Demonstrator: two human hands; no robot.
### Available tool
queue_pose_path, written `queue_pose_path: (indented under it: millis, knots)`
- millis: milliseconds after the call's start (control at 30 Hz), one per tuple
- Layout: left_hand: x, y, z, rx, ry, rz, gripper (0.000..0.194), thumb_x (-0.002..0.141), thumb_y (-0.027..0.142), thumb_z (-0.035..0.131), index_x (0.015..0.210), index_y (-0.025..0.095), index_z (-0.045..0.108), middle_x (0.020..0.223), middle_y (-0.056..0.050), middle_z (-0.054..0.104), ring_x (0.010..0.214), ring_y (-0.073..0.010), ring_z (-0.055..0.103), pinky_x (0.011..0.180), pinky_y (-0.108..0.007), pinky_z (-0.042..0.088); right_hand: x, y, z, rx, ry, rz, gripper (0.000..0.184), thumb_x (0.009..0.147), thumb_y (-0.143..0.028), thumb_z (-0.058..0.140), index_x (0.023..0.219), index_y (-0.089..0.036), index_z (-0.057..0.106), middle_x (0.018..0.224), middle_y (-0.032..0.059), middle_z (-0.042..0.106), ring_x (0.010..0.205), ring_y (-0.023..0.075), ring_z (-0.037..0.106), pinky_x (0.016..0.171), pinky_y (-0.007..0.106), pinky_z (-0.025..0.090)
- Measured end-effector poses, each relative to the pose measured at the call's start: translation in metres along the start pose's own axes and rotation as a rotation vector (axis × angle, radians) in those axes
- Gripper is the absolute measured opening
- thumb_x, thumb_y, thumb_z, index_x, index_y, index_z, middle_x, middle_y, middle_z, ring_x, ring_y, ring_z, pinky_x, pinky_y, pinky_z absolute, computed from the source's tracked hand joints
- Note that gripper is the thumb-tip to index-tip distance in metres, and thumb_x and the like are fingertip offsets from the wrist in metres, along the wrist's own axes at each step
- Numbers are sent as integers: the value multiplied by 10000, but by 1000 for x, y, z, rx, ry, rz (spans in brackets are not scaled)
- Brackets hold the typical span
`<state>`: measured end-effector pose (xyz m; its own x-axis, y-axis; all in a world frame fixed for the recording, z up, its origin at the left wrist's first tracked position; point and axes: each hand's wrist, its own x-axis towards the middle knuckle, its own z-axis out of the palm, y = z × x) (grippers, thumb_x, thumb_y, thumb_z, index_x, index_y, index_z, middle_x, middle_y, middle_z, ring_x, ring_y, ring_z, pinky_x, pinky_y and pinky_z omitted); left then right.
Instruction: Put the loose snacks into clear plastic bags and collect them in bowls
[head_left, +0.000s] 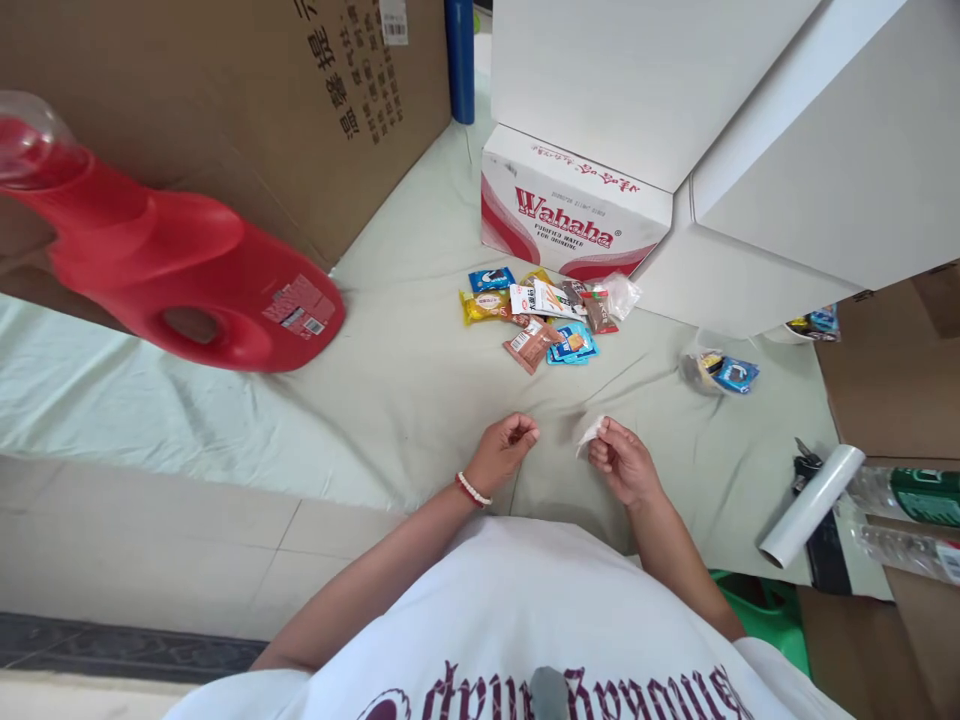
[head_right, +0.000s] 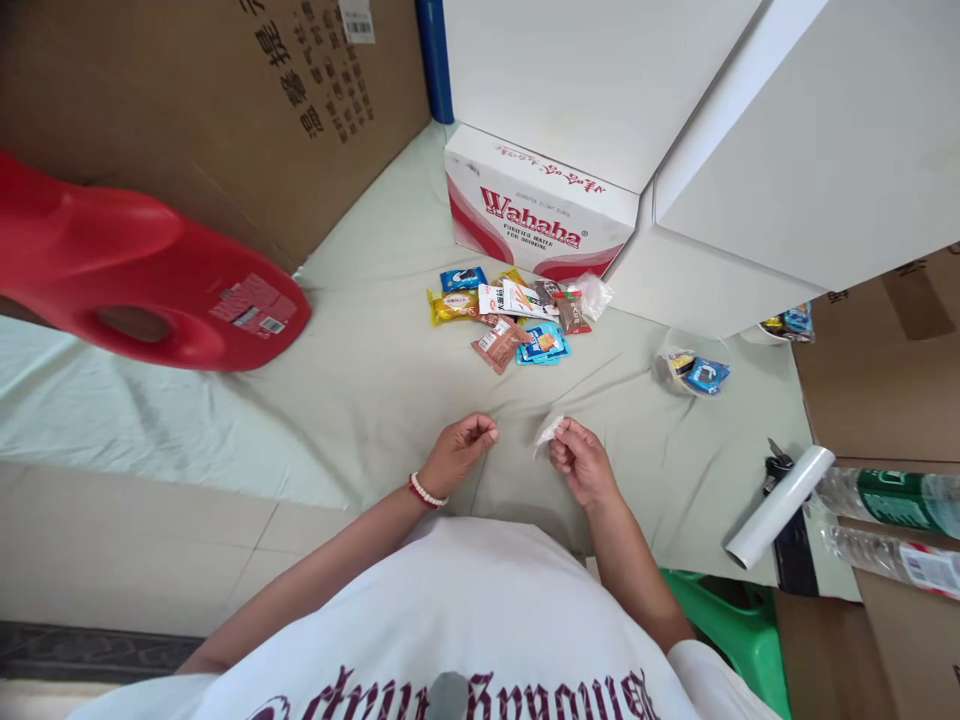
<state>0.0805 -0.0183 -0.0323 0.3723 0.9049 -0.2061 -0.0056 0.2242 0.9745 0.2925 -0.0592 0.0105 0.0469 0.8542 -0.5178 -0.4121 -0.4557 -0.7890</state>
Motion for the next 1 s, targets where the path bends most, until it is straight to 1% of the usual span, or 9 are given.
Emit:
queue_pose_path:
  millis: [133, 267, 400, 533, 667, 767, 833, 933, 1000]
  knots:
    - [-7, 4, 4, -30, -13, -6, 342, 823, 491, 730, 938, 174, 673, 887, -31, 682, 823, -159, 602, 786, -290, 464, 4, 10, 10, -153, -86, 14, 417, 732, -516, 848, 768, -202, 576, 545, -79, 399, 488, 67, 251, 464, 229, 144]
    - [-3, 6, 7, -54, 10, -7, 364, 825, 526, 711, 804, 167, 655, 741, -1, 620, 707, -133, 537, 690, -268, 428, 5, 17, 24, -301, -170, -35, 440, 798, -596, 772, 763, -205, 574, 549, -75, 385, 500, 81, 257, 486, 241, 179]
    - [-1, 9, 2, -100, 88, -68, 400, 832, 561, 688, 773, 173, 611, 708, 16, 589, 657, -116, 502, 646, -257, 420, 3, 14, 16, -437, -160, -183, 377, 888, -567, 691, 807, -212, 593, 604, -59, 402, 546, 101, 303, 526, 247, 237]
    - [-2, 12, 7, -166, -34, -122, 408, 845, 581, 665, 885, 175, 635, 841, -21, 655, 718, -137, 571, 644, -266, 454, -3, 15, 6, -719, -188, -373, 263, 968, -456, 616, 878, -213, 662, 712, -18, 499, 624, 125, 401, 592, 264, 316]
    - [1, 10, 13, -29, -88, -54, 331, 825, 496, 696, 782, 174, 630, 740, 1, 615, 711, -138, 541, 699, -277, 436, -6, 20, 6, -906, -190, -532, 209, 994, -375, 576, 904, -220, 684, 745, -4, 522, 685, 145, 463, 653, 278, 358]
    - [2, 8, 12, 69, -19, 3, 299, 878, 466, 628, 779, 183, 620, 722, 7, 596, 685, -138, 522, 677, -277, 415, -5, 23, 7, -808, -157, -452, 262, 996, -443, 567, 888, -218, 648, 744, -7, 523, 659, 141, 450, 619, 271, 357]
    - [-1, 9, 11, 190, 9, 101, 271, 912, 422, 597, 779, 188, 627, 735, 1, 596, 716, -147, 535, 702, -283, 415, -2, 23, 8, -665, -120, -360, 300, 978, -517, 578, 945, -223, 628, 773, -8, 543, 642, 136, 447, 591, 263, 364]
    - [-5, 10, 11, 317, -21, 240, 259, 952, 373, 559, 780, 194, 633, 763, -10, 607, 764, -156, 550, 751, -295, 417, 4, 20, 11, -518, -115, -290, 384, 882, -571, 692, 1040, -227, 630, 828, -2, 580, 665, 137, 474, 592, 258, 392]
    - [-6, 9, 10, 315, -14, 257, 258, 962, 374, 546, 794, 196, 628, 786, -16, 618, 772, -158, 551, 754, -298, 420, 7, 17, 15, -494, -139, -258, 383, 840, -564, 738, 979, -217, 658, 764, -12, 564, 646, 133, 461, 589, 257, 378]
